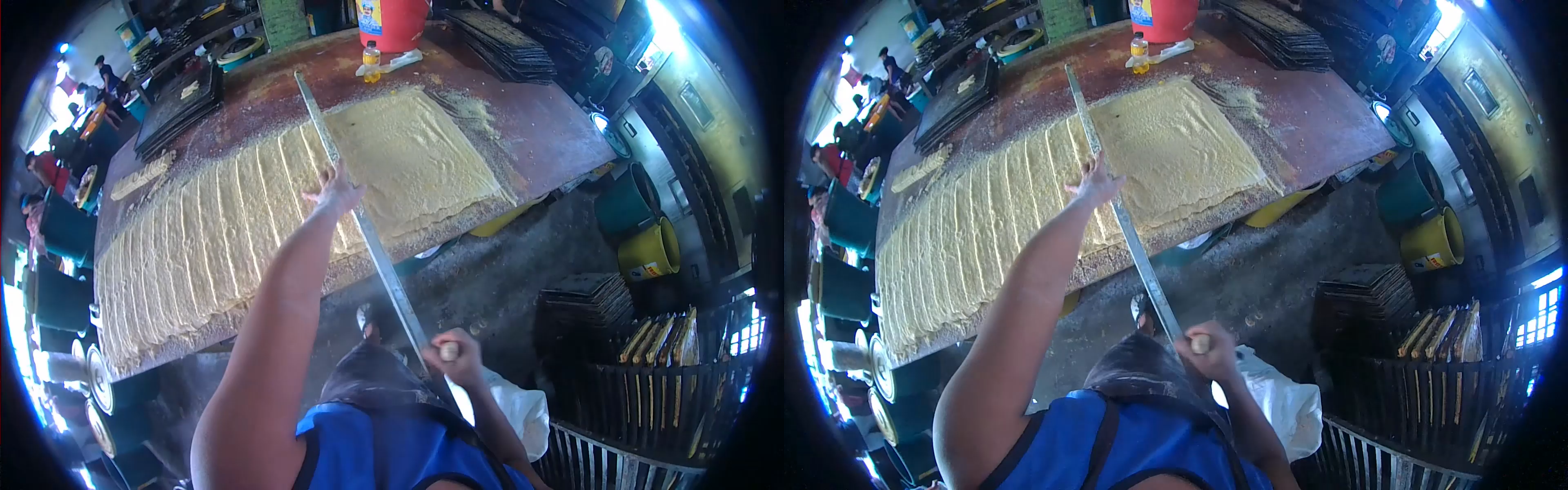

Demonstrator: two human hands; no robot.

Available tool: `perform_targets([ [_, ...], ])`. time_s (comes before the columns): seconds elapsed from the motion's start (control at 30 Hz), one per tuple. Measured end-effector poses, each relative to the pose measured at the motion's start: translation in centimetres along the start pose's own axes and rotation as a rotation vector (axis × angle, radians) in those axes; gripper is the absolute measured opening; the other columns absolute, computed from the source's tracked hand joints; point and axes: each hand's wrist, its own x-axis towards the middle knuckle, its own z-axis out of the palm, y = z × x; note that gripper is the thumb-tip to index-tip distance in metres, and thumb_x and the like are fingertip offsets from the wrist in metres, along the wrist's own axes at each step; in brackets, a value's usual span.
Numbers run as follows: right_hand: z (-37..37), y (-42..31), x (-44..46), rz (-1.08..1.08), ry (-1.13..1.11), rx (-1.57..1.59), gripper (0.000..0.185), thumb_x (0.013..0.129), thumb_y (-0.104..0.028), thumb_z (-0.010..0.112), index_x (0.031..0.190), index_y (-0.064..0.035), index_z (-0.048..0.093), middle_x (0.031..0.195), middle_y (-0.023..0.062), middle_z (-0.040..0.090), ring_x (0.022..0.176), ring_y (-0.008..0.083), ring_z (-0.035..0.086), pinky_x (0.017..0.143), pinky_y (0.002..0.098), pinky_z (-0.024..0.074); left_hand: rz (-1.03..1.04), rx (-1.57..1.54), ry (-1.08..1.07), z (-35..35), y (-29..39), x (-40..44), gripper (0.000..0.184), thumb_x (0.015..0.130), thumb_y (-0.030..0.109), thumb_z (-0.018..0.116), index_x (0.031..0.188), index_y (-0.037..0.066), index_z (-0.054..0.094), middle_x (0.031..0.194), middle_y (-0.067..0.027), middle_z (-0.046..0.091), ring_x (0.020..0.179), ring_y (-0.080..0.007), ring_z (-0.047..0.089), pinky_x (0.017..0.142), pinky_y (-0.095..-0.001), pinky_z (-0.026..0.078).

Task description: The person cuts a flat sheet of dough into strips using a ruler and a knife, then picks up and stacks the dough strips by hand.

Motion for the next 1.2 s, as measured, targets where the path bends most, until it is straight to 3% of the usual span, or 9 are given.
perform_targets([
  [0.1,2.6,-0.5,1.5,-0.114,-0.119,-0.282,0.045,0.071,-0.011,0.083,0.110,-0.0021,0.063,0.090,0.0099,0.069,0.079,0.0207,0.068,0.076,0.0340,0.0553,-0.055,-0.014,0.031,0.0,0.5,0.0,0.098,0.084,0.045,0.067,0.160,0.022,0.009,0.166,-0.0110,0.016,0.154,-0.0279,0.009,0.111,-0.0791,0.004],
  [0.2,2.7,-0.8,2.2,0.180,-0.269,0.039,0.062,0.070,-0.011,0.082,0.126,0.0001,0.059,0.110,0.0153,0.070,0.101,0.0193,0.068,0.088,0.0330,0.0528,-0.041,-0.034,0.070,0.2,0.7,-0.2,0.095,0.084,0.039,0.067,0.160,0.022,0.012,0.165,-0.0115,0.019,0.154,-0.0269,0.011,0.110,-0.0809,0.004],
  [0.43,1.8,2.0,2.9,0.048,-0.195,0.147,0.061,0.067,-0.002,0.084,0.123,-0.0007,0.059,0.105,0.0064,0.065,0.097,0.0115,0.060,0.086,0.0292,0.0495,0.001,-0.061,0.153,0.5,2.1,1.1,0.091,0.086,0.035,0.066,0.159,0.019,0.015,0.162,-0.0126,0.025,0.152,-0.0284,0.018,0.113,-0.0776,0.006],
  [0.47,1.2,1.9,3.1,0.075,-0.222,0.088,0.062,0.068,-0.003,0.083,0.125,0.0011,0.059,0.114,0.0155,0.068,0.104,0.0188,0.066,0.091,0.0327,0.0522,0.020,-0.062,0.131,0.6,2.3,1.5,0.091,0.086,0.035,0.066,0.159,0.018,0.014,0.163,-0.0130,0.025,0.152,-0.0288,0.018,0.114,-0.0761,0.006],
  [0.8,0.3,3.3,3.9,0.063,-0.219,0.081,0.061,0.069,-0.005,0.082,0.125,0.0017,0.058,0.113,0.0158,0.068,0.103,0.0205,0.066,0.091,0.0330,0.0520,0.030,-0.049,0.056,1.6,3.3,2.2,0.091,0.087,0.041,0.064,0.160,0.020,0.013,0.163,-0.0148,0.023,0.153,-0.0273,0.019,0.115,-0.0744,0.003],
  [0.87,0.3,3.5,4.1,0.013,-0.183,0.126,0.060,0.068,-0.007,0.084,0.122,-0.0001,0.060,0.103,0.0067,0.065,0.095,0.0126,0.060,0.085,0.0296,0.0501,0.025,-0.045,0.056,1.8,3.3,2.5,0.092,0.087,0.041,0.064,0.160,0.020,0.013,0.164,-0.0148,0.023,0.153,-0.0274,0.019,0.115,-0.0747,0.003],
  [0.97,0.0,3.5,4.3,0.036,-0.222,0.091,0.062,0.070,-0.007,0.083,0.126,0.0018,0.057,0.113,0.0161,0.068,0.104,0.0209,0.066,0.092,0.0335,0.0510,0.013,-0.034,0.049,1.6,3.6,2.5,0.093,0.086,0.042,0.064,0.160,0.020,0.013,0.164,-0.0146,0.023,0.152,-0.0280,0.020,0.114,-0.0756,0.003],
  [1.13,0.0,3.8,4.5,0.057,-0.240,0.113,0.063,0.071,-0.009,0.083,0.127,0.0007,0.056,0.111,0.0149,0.068,0.101,0.0209,0.067,0.089,0.0335,0.0521,0.020,-0.010,0.015,0.6,3.6,2.6,0.094,0.086,0.044,0.065,0.160,0.021,0.012,0.164,-0.0137,0.021,0.152,-0.0286,0.022,0.112,-0.0778,0.005],
  [1.2,-0.1,3.8,4.3,0.067,-0.236,0.135,0.063,0.072,-0.009,0.083,0.127,0.0001,0.056,0.110,0.0145,0.069,0.099,0.0208,0.067,0.088,0.0335,0.0526,0.075,-0.050,-0.051,-0.1,3.1,2.6,0.096,0.086,0.048,0.067,0.160,0.021,0.013,0.162,-0.0164,0.027,0.149,-0.0315,0.029,0.118,-0.0676,0.014],
])
